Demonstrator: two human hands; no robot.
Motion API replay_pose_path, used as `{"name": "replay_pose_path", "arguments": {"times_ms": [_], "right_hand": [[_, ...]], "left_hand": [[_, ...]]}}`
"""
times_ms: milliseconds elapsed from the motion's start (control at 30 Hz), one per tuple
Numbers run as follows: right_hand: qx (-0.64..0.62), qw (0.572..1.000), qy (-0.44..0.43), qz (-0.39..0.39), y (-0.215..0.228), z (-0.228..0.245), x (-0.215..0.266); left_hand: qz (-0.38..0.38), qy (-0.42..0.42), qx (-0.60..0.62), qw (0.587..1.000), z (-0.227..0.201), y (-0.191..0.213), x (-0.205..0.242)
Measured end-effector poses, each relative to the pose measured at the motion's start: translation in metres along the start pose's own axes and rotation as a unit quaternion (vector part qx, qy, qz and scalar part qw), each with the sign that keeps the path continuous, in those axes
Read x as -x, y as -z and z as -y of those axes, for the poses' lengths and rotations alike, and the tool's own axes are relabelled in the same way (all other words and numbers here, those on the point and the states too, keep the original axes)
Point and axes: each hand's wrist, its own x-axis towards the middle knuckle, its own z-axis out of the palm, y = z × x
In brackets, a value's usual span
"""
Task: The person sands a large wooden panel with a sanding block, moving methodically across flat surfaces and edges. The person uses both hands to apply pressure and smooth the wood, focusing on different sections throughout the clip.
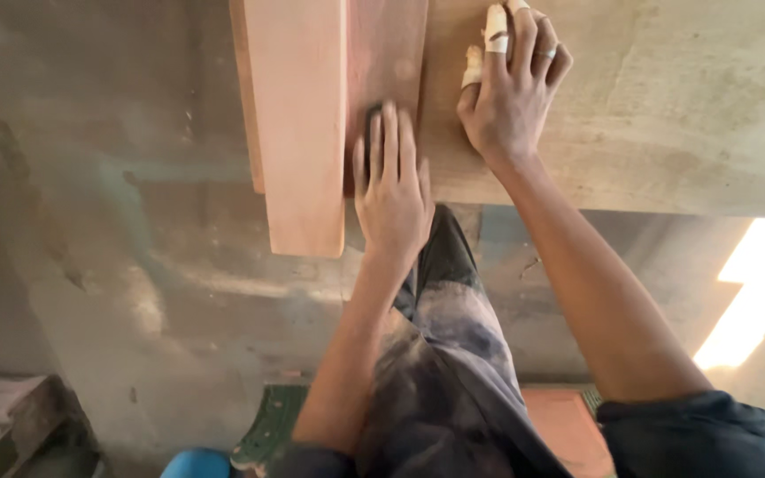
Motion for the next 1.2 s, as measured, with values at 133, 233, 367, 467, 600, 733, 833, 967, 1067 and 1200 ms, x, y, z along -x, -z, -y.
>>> {"name": "replay_pose_path", "arguments": {"times_ms": [133, 233, 367, 467, 600, 733, 833, 967, 1067, 1200], "right_hand": [[-0.002, 1.0, -0.021, -0.008, 0.001, 0.005, 0.001], [0.011, 0.999, -0.015, -0.033, -0.001, 0.003, -0.012], [0.004, 1.0, -0.014, 0.015, 0.002, 0.007, 0.004], [-0.002, 1.0, 0.001, -0.02, 0.002, 0.002, -0.004], [-0.015, 1.0, -0.018, 0.004, 0.006, 0.003, -0.005], [-0.014, 1.0, -0.018, 0.009, 0.006, 0.007, -0.006], [-0.011, 1.0, -0.013, -0.007, 0.006, 0.007, -0.006], [-0.021, 1.0, -0.021, 0.007, 0.009, 0.006, -0.005], [-0.024, 1.0, -0.017, 0.009, 0.009, 0.004, -0.005], [-0.007, 1.0, -0.008, 0.009, 0.004, 0.007, -0.003]], "left_hand": [[-0.032, -0.015, -0.003, 0.999, -0.005, -0.011, -0.029], [0.121, 0.084, 0.002, 0.989, -0.011, -0.004, -0.139], [0.238, 0.153, 0.05, 0.958, -0.026, 0.042, -0.128], [0.019, -0.026, -0.007, 0.999, -0.035, 0.064, -0.058], [0.048, -0.017, 0.003, 0.999, -0.021, 0.033, -0.03], [0.011, -0.04, -0.005, 0.999, -0.003, 0.006, -0.042], [0.039, -0.026, 0.004, 0.999, -0.003, 0.01, -0.036], [0.021, -0.04, -0.031, 0.998, -0.006, 0.018, -0.045], [-0.002, -0.045, -0.034, 0.998, -0.008, 0.021, -0.052], [0.051, -0.018, -0.01, 0.998, -0.012, 0.033, -0.029]]}}
